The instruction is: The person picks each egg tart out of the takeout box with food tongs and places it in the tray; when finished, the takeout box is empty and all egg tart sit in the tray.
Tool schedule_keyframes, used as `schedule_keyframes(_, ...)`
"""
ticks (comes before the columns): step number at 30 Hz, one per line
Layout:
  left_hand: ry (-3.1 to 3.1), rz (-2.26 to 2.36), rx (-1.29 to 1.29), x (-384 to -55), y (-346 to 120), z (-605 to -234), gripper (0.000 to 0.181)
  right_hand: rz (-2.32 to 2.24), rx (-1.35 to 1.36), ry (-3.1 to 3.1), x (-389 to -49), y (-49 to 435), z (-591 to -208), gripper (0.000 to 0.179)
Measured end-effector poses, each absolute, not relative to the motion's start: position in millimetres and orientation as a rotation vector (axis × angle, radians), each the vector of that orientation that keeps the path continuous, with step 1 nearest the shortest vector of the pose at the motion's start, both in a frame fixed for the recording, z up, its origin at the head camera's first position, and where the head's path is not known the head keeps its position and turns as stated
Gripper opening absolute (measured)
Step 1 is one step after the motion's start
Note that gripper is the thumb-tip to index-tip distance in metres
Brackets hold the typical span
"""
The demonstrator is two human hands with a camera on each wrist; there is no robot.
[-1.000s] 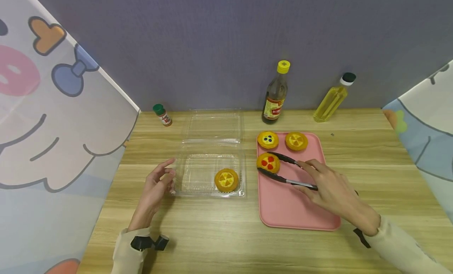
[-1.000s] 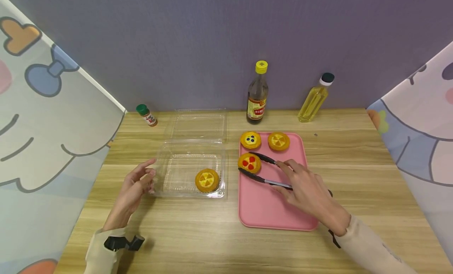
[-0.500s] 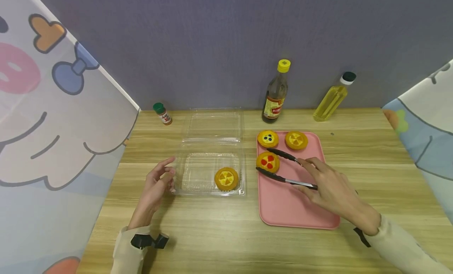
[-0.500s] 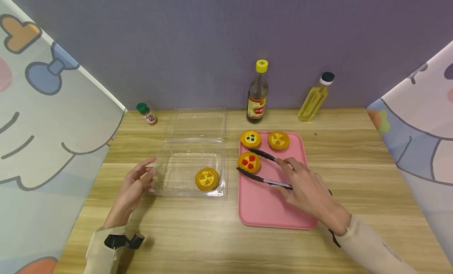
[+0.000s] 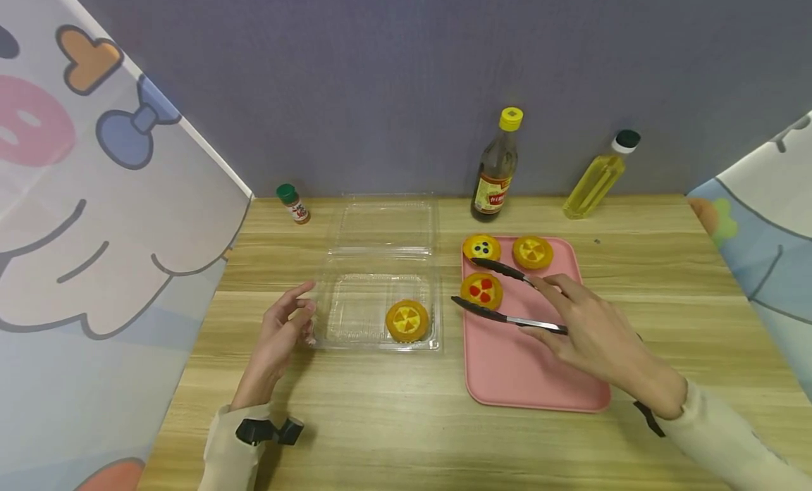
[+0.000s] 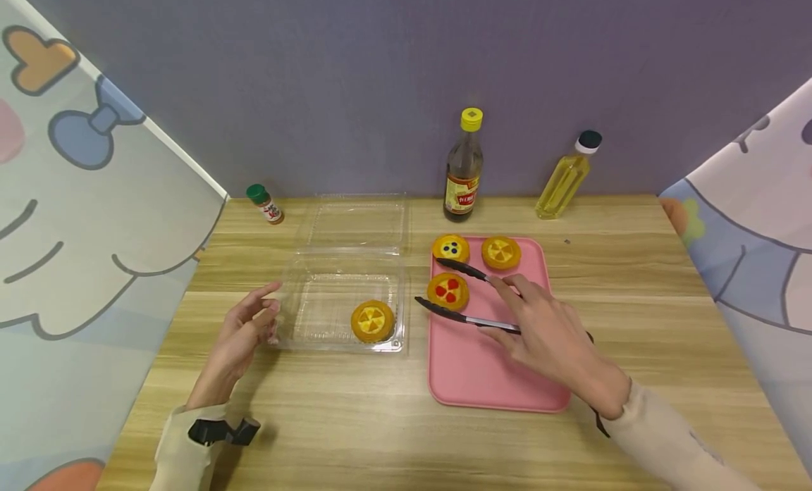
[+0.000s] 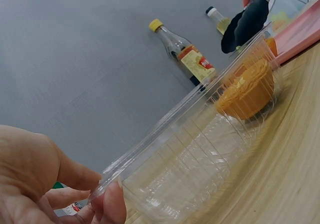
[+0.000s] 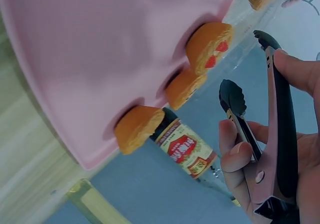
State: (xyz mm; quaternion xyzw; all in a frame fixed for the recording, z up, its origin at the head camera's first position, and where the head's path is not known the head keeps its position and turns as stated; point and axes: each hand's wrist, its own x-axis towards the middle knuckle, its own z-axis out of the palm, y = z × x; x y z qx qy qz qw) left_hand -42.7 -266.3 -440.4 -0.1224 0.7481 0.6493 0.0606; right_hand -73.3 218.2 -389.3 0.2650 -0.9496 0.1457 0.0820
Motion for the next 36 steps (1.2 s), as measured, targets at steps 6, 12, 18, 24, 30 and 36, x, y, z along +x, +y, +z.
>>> schedule_keyframes(6, 2.281, 1.946, -0.381, -42.9, -266.5, -441.9, 0.048, 0.421, 0.900, -2.798, -79.7, 210.6, -382.1, 0.089)
schedule_keyframes(12, 2.281, 1.946, -0.368, -42.8, -265.2, -443.4, 0.048, 0.412, 0.995, -2.758, -87.7, 201.2, -373.4, 0.086)
schedule_keyframes(18, 2.284, 1.942, -0.374, -42.8, -266.0, -443.3, 0.048, 0.387, 1.075, -2.736, -94.0, 185.3, -366.7, 0.083)
schedule_keyframes(24, 2.275, 1.960, -0.380, -42.9, -265.2, -443.2, 0.048, 0.344, 1.171, -2.752, -97.2, 165.3, -359.3, 0.087)
schedule_keyframes(30, 2.268, 1.968, -0.382, -42.5, -264.2, -443.6, 0.048, 0.309, 1.249, -2.770, -100.2, 151.4, -355.8, 0.085)
schedule_keyframes(36, 2.279, 1.952, -0.370, -42.2, -265.8, -443.4, 0.048, 0.285, 1.314, -2.756, -104.7, 143.0, -355.2, 0.077)
